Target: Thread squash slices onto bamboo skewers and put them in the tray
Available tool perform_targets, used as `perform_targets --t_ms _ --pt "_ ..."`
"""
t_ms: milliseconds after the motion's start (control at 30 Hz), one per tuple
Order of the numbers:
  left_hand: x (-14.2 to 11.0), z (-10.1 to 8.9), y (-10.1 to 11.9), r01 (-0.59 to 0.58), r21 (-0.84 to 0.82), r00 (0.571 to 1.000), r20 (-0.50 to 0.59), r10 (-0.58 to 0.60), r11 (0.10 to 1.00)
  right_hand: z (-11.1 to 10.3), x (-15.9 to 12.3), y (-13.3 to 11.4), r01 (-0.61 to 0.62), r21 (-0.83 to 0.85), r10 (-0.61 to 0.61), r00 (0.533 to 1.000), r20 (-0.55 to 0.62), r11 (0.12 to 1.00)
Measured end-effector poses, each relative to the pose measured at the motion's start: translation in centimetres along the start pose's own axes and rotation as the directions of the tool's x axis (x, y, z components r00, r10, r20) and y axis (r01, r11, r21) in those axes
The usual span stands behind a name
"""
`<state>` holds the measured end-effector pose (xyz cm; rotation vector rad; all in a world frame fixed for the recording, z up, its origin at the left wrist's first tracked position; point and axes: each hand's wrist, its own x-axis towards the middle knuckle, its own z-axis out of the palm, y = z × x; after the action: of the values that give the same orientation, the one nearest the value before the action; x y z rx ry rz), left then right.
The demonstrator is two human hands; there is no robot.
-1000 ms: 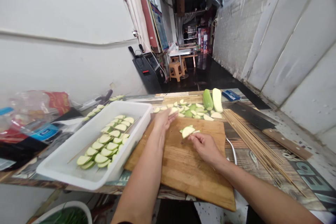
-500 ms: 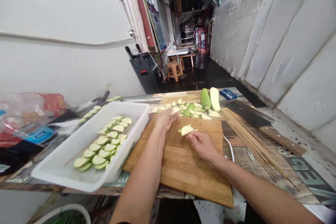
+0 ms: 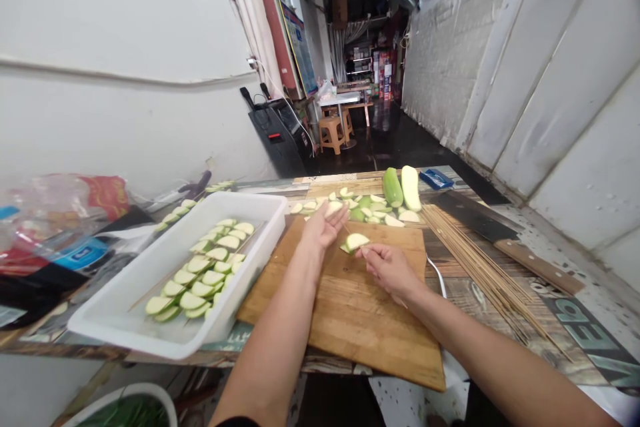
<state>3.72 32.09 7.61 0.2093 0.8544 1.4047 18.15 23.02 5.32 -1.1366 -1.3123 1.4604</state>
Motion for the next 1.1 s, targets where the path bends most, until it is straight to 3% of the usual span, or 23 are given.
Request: perform_targets --t_ms 100,233,433,700,1100 --pt "0.1 0.1 -0.2 -0.053 0.027 0.998 -0.04 0.054 0.998 0.0 0.2 0.5 0.12 -0.161 -0.127 0.991 -0.038 0.98" --pt "0.1 0.1 -0.4 -0.092 0.048 0.995 -0.039 0.094 0.995 -0.2 0.3 0.9 0.291 -0.404 -0.328 0.944 -0.023 0.867" --pt "0.2 0.0 -1.1 -0.172 0.088 0.985 -0.008 0.174 0.981 -0.7 -0.1 0.9 0.316 -0.625 -0.41 0.912 -0.006 0.714" --pt "0.7 -0.3 -1.4 -0.165 0.101 0.986 0.008 0.165 0.981 -0.8 0.3 1.1 0.308 -0.656 -0.408 0.913 0.0 0.689" --pt "0.6 -0.2 -1.3 -0.118 0.079 0.993 0.022 0.116 0.99 -0.9 0.4 1.0 0.295 -0.54 -0.363 0.932 -0.021 0.788"
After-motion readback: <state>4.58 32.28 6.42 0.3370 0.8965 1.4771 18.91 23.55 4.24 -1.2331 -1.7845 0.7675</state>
